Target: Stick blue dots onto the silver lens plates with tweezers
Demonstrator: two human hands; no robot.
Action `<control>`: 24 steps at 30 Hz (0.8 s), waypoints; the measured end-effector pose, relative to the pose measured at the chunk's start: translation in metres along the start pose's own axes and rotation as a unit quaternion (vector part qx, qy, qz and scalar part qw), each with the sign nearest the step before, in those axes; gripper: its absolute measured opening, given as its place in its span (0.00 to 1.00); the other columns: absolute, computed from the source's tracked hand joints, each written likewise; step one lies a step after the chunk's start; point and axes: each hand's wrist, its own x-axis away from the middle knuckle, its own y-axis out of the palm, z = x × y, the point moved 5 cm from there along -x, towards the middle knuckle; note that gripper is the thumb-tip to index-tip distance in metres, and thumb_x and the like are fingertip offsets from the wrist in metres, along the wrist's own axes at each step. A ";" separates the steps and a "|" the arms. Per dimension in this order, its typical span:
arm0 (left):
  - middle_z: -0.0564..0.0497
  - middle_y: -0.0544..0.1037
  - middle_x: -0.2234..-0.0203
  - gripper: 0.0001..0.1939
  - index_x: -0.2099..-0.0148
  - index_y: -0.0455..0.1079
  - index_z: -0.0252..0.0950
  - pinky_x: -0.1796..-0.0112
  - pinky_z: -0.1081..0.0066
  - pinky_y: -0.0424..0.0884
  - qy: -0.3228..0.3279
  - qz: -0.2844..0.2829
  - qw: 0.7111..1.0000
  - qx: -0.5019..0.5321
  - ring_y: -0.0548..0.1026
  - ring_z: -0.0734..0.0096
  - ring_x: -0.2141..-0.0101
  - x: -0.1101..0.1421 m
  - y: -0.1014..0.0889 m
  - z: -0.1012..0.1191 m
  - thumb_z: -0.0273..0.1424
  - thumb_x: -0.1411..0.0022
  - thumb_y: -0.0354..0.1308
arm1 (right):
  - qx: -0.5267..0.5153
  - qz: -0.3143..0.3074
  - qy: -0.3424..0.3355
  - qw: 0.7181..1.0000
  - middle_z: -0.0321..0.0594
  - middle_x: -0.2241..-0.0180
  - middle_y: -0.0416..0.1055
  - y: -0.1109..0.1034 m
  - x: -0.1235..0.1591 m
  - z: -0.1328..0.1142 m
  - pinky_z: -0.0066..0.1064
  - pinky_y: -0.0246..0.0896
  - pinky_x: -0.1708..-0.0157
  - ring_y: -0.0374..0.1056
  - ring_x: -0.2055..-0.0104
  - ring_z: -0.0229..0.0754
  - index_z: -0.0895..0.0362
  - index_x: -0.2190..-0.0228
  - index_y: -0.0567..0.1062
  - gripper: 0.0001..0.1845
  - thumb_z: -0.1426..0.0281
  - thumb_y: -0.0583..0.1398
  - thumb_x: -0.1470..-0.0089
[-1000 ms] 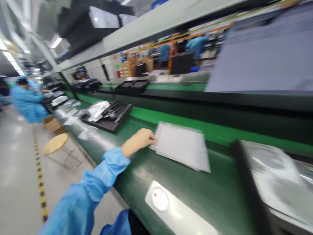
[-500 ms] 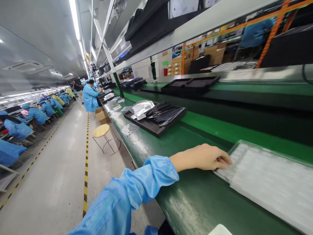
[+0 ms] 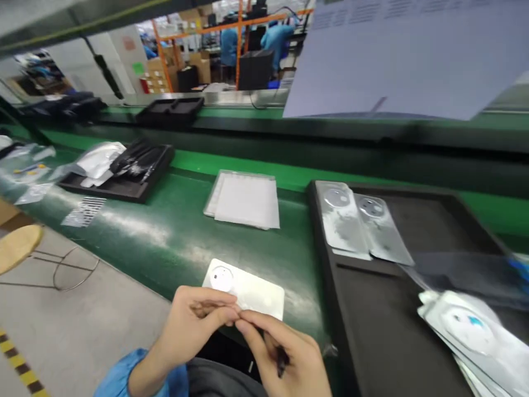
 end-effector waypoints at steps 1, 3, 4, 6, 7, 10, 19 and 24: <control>0.45 0.88 0.67 0.18 0.63 0.86 0.41 0.57 0.61 0.87 0.002 0.005 1.000 -0.003 0.88 0.49 0.63 0.002 0.001 -0.006 0.44 0.54 0.77 | 0.006 -0.006 0.009 1.000 0.29 0.86 0.63 0.003 0.002 0.001 0.23 0.61 0.86 0.60 0.87 0.35 0.52 0.66 0.86 0.11 0.59 0.67 0.39; 0.45 0.88 0.66 0.17 0.62 0.86 0.41 0.55 0.59 0.87 0.022 0.004 0.999 -0.024 0.87 0.48 0.62 0.006 0.004 -0.010 0.45 0.51 0.75 | 0.017 -0.015 0.022 1.000 0.28 0.87 0.62 0.007 0.005 0.003 0.22 0.61 0.85 0.60 0.87 0.35 0.54 0.66 0.86 0.10 0.61 0.67 0.39; 0.46 0.88 0.66 0.16 0.61 0.86 0.41 0.56 0.59 0.87 0.034 0.004 0.999 -0.036 0.88 0.49 0.62 0.008 0.006 -0.008 0.45 0.50 0.74 | 0.020 -0.021 0.024 0.999 0.28 0.87 0.61 0.009 0.006 0.005 0.22 0.61 0.85 0.60 0.86 0.35 0.54 0.66 0.86 0.09 0.62 0.67 0.39; 0.47 0.89 0.65 0.13 0.60 0.85 0.41 0.57 0.61 0.87 0.054 0.010 0.997 -0.056 0.88 0.52 0.62 0.011 0.007 0.000 0.42 0.45 0.72 | 0.023 -0.016 0.030 0.999 0.28 0.87 0.60 0.009 0.010 0.008 0.22 0.61 0.85 0.60 0.86 0.35 0.55 0.66 0.85 0.09 0.62 0.67 0.40; 0.47 0.89 0.64 0.12 0.59 0.85 0.40 0.56 0.62 0.86 0.054 0.013 0.996 -0.064 0.88 0.54 0.61 0.013 0.008 0.003 0.40 0.42 0.70 | 0.024 -0.011 0.038 0.999 0.28 0.87 0.60 0.009 0.012 0.010 0.22 0.61 0.85 0.59 0.86 0.35 0.55 0.66 0.85 0.10 0.62 0.67 0.40; 0.48 0.89 0.63 0.09 0.57 0.84 0.37 0.56 0.66 0.84 0.027 0.004 0.996 -0.082 0.88 0.57 0.60 0.015 0.010 0.009 0.34 0.38 0.66 | 0.028 0.002 0.060 0.998 0.29 0.86 0.61 0.008 0.017 0.015 0.24 0.61 0.84 0.59 0.85 0.35 0.54 0.64 0.86 0.12 0.60 0.66 0.38; 0.38 0.74 0.37 0.42 0.38 0.73 0.40 0.41 0.40 0.68 0.154 0.006 0.857 -0.492 0.68 0.35 0.37 -0.018 -0.033 0.029 0.38 0.55 0.81 | -0.020 0.012 0.207 0.978 0.45 0.66 0.83 -0.005 -0.015 0.035 0.29 0.59 0.81 0.60 0.81 0.37 0.54 0.73 0.84 0.18 0.53 0.66 0.45; 0.43 0.73 0.47 0.33 0.46 0.74 0.41 0.47 0.45 0.69 0.157 -0.075 0.817 -0.549 0.69 0.40 0.44 -0.046 -0.038 0.037 0.40 0.52 0.79 | 0.008 0.031 0.265 0.964 0.52 0.54 0.82 -0.016 -0.020 0.049 0.33 0.62 0.76 0.66 0.76 0.41 0.55 0.74 0.84 0.21 0.50 0.66 0.50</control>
